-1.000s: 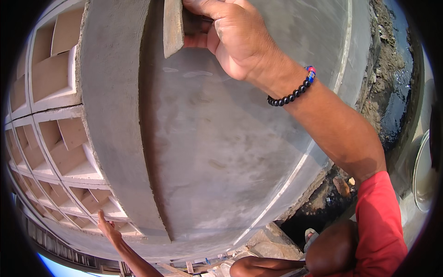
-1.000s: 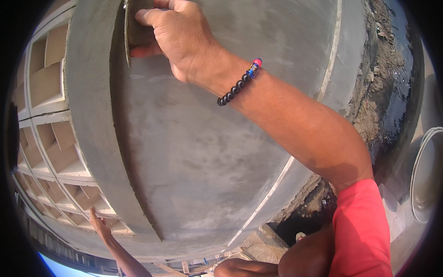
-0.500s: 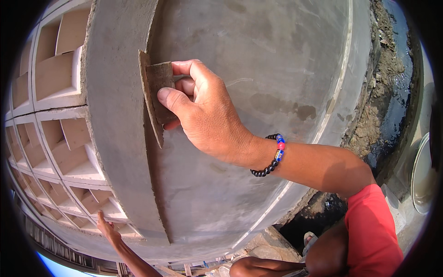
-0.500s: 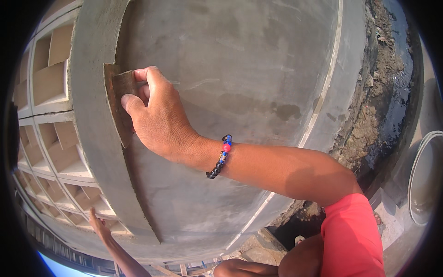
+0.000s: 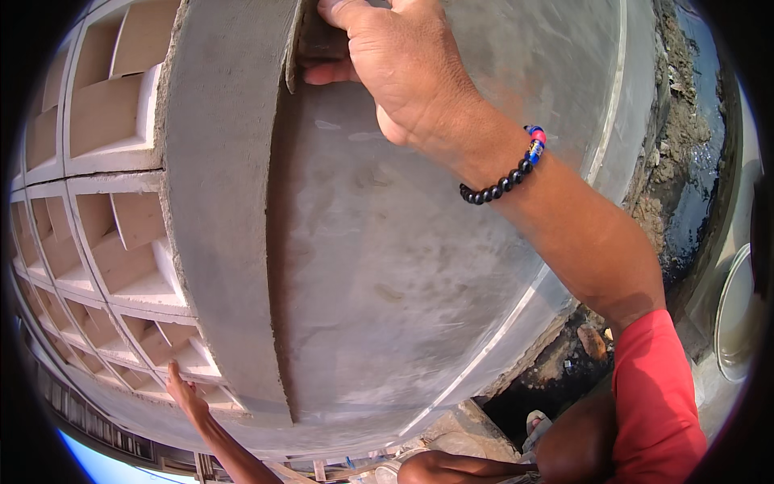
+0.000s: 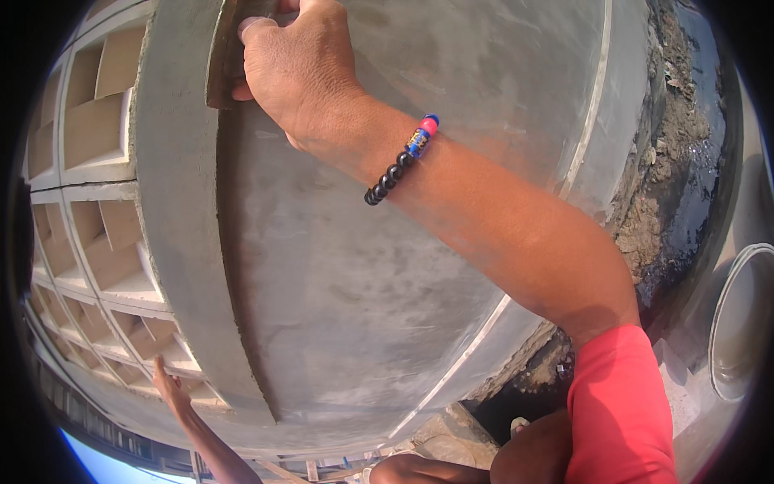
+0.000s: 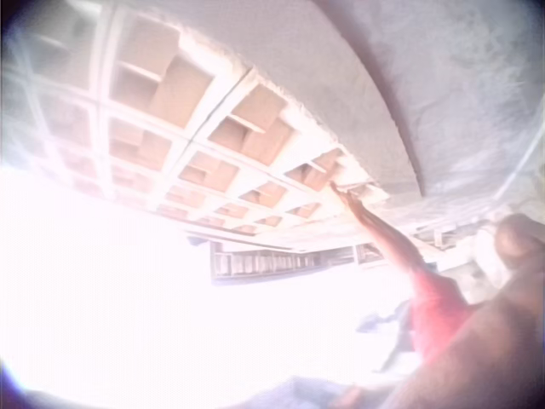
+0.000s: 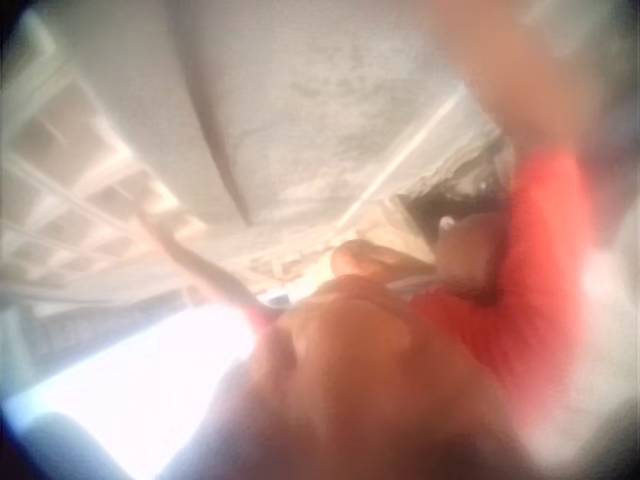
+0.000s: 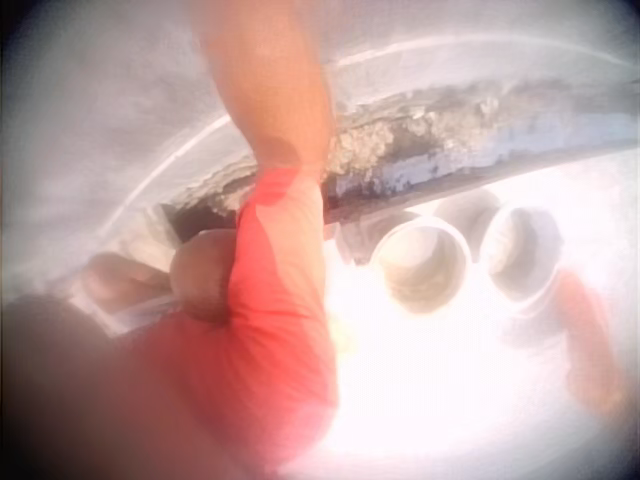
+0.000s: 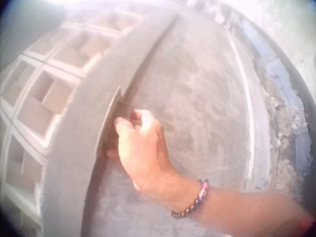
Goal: The person applies and smooths cement onto a curved wall section using a trowel. They repeatedly dip the trowel into a bucket of water to clean it and continue smoothing the surface.
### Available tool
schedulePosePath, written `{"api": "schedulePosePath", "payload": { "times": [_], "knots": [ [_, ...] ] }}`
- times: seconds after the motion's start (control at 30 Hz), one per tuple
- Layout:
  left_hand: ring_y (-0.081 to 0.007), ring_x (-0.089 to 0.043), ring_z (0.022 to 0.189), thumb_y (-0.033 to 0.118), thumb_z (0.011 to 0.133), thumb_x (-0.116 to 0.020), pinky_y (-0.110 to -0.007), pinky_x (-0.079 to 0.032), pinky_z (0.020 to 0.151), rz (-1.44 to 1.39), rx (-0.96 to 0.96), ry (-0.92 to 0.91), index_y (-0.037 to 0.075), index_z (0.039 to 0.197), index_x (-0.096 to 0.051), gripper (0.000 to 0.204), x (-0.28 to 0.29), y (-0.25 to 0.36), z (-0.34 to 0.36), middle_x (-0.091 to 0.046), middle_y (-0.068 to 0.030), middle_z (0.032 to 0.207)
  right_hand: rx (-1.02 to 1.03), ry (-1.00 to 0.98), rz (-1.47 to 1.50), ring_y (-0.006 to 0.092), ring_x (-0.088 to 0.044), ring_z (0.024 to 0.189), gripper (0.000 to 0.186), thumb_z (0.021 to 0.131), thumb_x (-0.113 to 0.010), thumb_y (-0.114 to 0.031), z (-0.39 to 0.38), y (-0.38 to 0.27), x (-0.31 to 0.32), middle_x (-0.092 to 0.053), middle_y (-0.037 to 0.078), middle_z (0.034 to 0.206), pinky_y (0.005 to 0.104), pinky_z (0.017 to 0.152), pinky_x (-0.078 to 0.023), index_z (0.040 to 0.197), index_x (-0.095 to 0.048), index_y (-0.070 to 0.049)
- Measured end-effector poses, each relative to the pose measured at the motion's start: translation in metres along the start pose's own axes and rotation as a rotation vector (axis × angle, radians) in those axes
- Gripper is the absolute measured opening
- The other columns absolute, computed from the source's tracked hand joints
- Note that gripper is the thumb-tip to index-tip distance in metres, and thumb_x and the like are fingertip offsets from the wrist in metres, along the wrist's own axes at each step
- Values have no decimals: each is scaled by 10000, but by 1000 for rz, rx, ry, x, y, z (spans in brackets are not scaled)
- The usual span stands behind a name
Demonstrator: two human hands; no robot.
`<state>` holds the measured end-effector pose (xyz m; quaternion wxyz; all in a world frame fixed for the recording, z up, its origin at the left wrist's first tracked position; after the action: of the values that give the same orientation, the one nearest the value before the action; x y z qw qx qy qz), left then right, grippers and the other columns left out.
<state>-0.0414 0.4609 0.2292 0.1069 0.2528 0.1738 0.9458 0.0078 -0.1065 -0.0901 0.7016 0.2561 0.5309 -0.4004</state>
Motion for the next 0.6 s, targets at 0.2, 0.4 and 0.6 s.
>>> {"api": "schedulePosePath", "payload": {
  "times": [0.2,0.4,0.6],
  "knots": [
    [-86,-467,701,450,815,-655,-261,-325,609,-33,-13,5,73,945,-578,407,-8,5,-10,-530,11,807,-297,-105,115,161,-649,815,356,926,-528,-96,-85,32,-7,-641,160,981,300,596,-583,1216,-456,99],
    [-99,-479,722,455,808,-660,-268,-331,631,-33,-18,10,61,945,-570,426,0,3,-8,-531,1,802,-159,-35,208,194,-646,889,380,947,-514,-114,-26,-7,34,-628,156,1043,333,681,-578,1253,-424,93],
    [-120,-504,751,457,810,-662,-301,-366,656,-81,-23,-60,45,973,-560,454,-4,-1,-4,-534,-15,815,-125,-112,165,214,-620,907,278,993,-419,-127,39,-23,29,-611,118,1057,357,805,-534,1219,-457,30]
  ]
}}
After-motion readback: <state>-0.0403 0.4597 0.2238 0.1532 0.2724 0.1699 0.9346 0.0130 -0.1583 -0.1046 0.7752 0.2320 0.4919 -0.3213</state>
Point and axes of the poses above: each hand's wrist, its own z-axis towards the middle knuckle, its own x-axis out of the back of the hand, y = z × x, the point moved 5 cm from there along z, towards the middle knuckle
